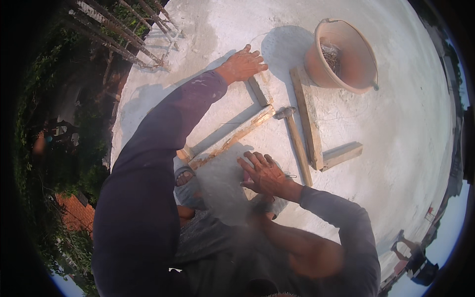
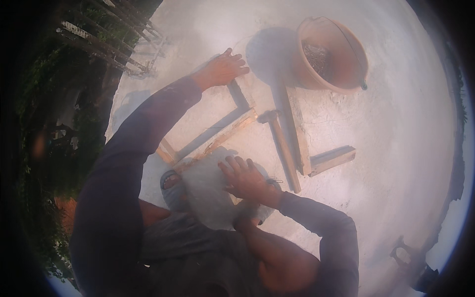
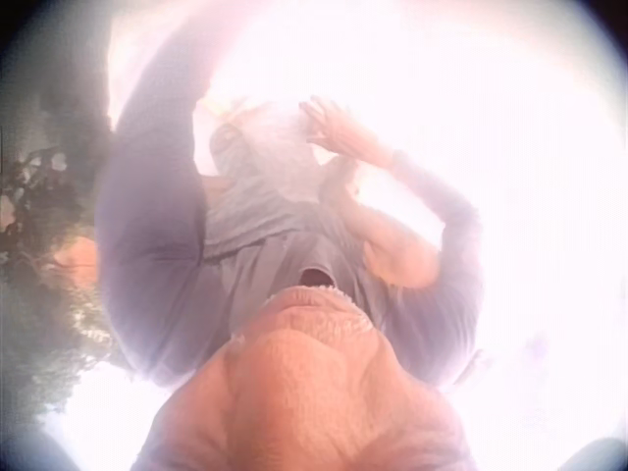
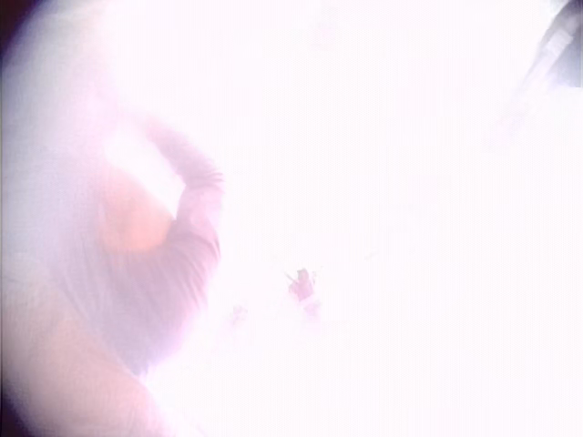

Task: The person assembles a small wooden frame on a concrete rooftop. They measure and align wooden planks, then hammer nails to join them. The person repeatedly measures and adjusts the frame, then places it around a vertical metal rebar structure.

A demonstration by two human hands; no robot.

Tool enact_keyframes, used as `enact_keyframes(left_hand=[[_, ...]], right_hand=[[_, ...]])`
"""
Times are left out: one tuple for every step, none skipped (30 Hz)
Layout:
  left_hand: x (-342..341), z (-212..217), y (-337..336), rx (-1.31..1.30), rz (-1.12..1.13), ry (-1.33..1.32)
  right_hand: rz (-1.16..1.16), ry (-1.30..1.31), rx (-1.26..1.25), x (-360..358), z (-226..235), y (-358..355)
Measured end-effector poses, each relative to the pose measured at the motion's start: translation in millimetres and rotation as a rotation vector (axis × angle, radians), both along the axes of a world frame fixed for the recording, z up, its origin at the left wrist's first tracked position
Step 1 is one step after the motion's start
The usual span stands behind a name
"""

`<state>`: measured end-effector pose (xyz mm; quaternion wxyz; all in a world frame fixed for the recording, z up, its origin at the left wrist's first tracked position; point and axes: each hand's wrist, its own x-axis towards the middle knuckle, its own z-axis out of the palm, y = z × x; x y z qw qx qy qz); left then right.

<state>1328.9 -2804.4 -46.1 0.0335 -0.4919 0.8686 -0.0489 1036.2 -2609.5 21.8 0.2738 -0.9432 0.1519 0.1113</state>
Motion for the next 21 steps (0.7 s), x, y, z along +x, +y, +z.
enact_keyframes(left_hand=[[0.8,-0.3,-1.4,0.014,-0.01,-0.009],[1.7,-0.3,-1.8,0.032,-0.022,-0.016],[2.7,-0.2,-1.1,0.024,-0.039,-0.004],[4.3,0.4,-1.0,0.02,-0.062,0.01],[5.9,0.9,-0.8,0.022,-0.073,0.016],[7.5,1.5,-1.2,0.019,-0.102,0.032],[8.9,1.9,-1.6,0.023,-0.116,0.042],[10.4,2.2,-2.2,0.029,-0.129,0.051],[11.3,1.9,-2.7,0.035,-0.117,0.042],[11.9,1.2,-3.0,0.042,-0.104,0.034],[12.6,0.0,-2.8,0.049,-0.091,0.026],[13.5,-1.4,-2.5,0.071,-0.081,0.032],[15.5,-2.8,-2.0,0.092,-0.07,0.039],[18.5,-4.1,-1.4,0.106,-0.048,0.042],[23.1,-4.7,-0.3,0.054,-0.05,0.057],[28.9,-4.9,1.1,-0.005,-0.043,0.068],[34.5,-4.7,1.9,-0.055,-0.05,0.084],[45.8,-1.8,2.3,-0.101,-0.024,0.077],[62.0,4.0,1.9,-0.139,-0.01,0.073],[75.4,10.2,1.5,-0.148,0.029,0.042],[85.7,15.7,3.7,-0.126,0.034,0.053]], right_hand=[[0.009,-0.047,-0.064,7.5,1.2,-17.9],[0.027,-0.117,-0.148,13.4,2.2,-37.2],[0.034,-0.238,-0.255,20.3,0.4,-56.6],[0.087,-0.172,-0.298,30.2,-5.0,-74.8],[0.11,-0.234,-0.355,39.4,-11.9,-89.5],[0.19,-0.199,-0.353,48.3,-19.9,-100.8],[0.259,-0.222,-0.352,57.5,-28.5,-109.8],[0.33,-0.216,-0.359,64.9,-36.6,-115.0],[0.335,-0.204,-0.323,71.1,-44.1,-117.7],[0.341,-0.162,-0.296,76.9,-51.2,-119.7],[0.348,-0.12,-0.267,81.1,-57.2,-120.7],[0.34,-0.082,-0.286,84.1,-62.3,-121.9],[0.333,-0.044,-0.304,85.7,-66.4,-122.6],[0.325,0.01,-0.324,85.6,-69.5,-123.0],[0.356,-0.03,-0.313,84.0,-71.8,-123.6],[0.384,-0.056,-0.303,81.4,-73.6,-123.5],[0.405,-0.052,-0.316,78.0,-74.9,-123.8],[0.412,-0.099,-0.306,73.6,-75.4,-122.1],[0.414,-0.119,-0.32,69.0,-75.4,-120.0],[0.432,-0.136,-0.312,66.0,-75.3,-119.6],[0.412,-0.158,-0.332,63.6,-74.7,-118.8]])
